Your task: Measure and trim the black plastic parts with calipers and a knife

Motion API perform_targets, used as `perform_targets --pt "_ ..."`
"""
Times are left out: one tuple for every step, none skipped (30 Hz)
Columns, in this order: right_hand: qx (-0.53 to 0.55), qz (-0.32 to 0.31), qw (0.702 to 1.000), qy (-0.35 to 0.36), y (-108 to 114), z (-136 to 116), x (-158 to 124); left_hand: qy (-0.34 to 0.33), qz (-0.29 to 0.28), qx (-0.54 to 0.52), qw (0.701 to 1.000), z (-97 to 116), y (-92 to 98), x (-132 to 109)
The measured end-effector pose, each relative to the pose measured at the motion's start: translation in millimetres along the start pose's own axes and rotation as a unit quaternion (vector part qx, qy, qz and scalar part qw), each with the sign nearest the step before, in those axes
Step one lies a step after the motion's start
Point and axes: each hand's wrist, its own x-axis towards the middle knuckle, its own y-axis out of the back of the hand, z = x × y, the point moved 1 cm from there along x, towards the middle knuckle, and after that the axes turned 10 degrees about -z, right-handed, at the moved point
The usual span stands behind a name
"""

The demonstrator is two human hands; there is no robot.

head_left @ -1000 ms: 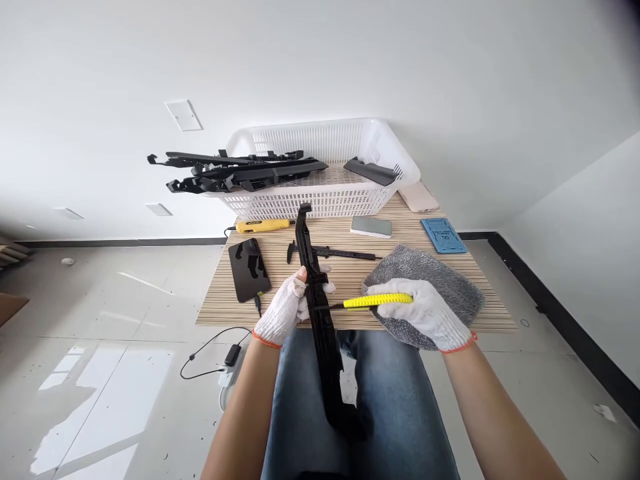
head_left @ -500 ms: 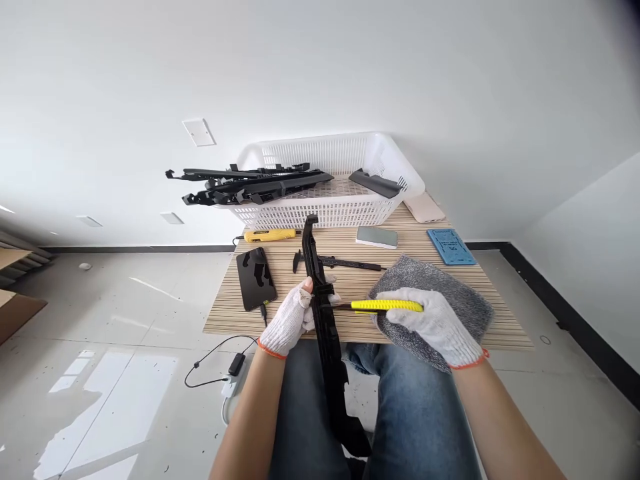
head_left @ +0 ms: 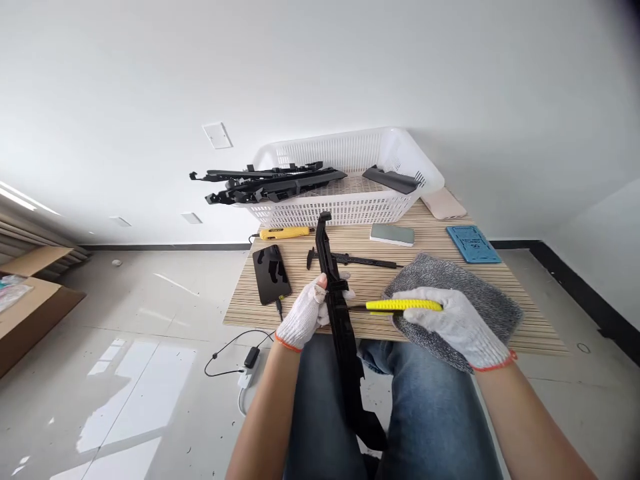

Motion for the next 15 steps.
perform_targets --pt "0.012 0.011 1.0 -0.003 1 1 0 0.002 -0.001 -0.002 1.0 0 0.2 0" --pt "0.017 0.01 1.0 -0.002 1 2 0 0.003 -0.002 -0.004 1.0 -1 0.5 1" --pt "0.013 0.0 1.0 0.004 1 3 0 0.003 -0.003 -0.006 1.0 -2 0.9 1" --pt "0.004 -0.012 1.0 0.01 1 3 0 0.003 -0.004 -0.008 1.0 -3 1.3 2" --pt "-0.008 -0.018 1.0 0.015 1 2 0 0.002 -0.004 -0.009 1.0 -3 1.6 2" --pt "-0.015 -0.01 1.0 0.019 0 1 0 0.001 -0.003 -0.011 1.0 -4 1.9 2" --pt "-0.014 0.011 1.0 0.02 0 0 -1 0.0 -0.002 -0.013 1.0 -4 2.1 3" --pt "-0.007 0.033 0.999 0.019 0 -1 -1 0.0 -0.001 -0.013 1.0 -4 2.1 2" --pt "0.001 0.045 0.999 0.017 -1 -3 -2 0.0 -0.001 -0.01 1.0 -4 2.1 2" --pt "0.005 0.042 0.999 0.015 -2 -5 -2 -0.001 -0.003 -0.006 1.0 -4 2.0 2" --pt "0.004 0.029 0.999 0.016 -3 -6 -3 -0.003 -0.007 0.0 1.0 -3 1.9 2" --pt "0.0 0.012 1.0 0.016 -3 -7 -3 -0.006 -0.01 0.004 1.0 -3 1.8 2" --pt "-0.004 0.002 1.0 0.017 -4 -8 -3 -0.007 -0.013 0.006 1.0 -3 1.8 2" --pt "-0.006 0.004 1.0 0.019 -4 -7 -4 -0.009 -0.014 0.006 1.0 -3 1.8 2" --pt "-0.005 0.017 1.0 0.024 -3 -7 -4 -0.008 -0.015 0.003 1.0 -3 1.9 2"
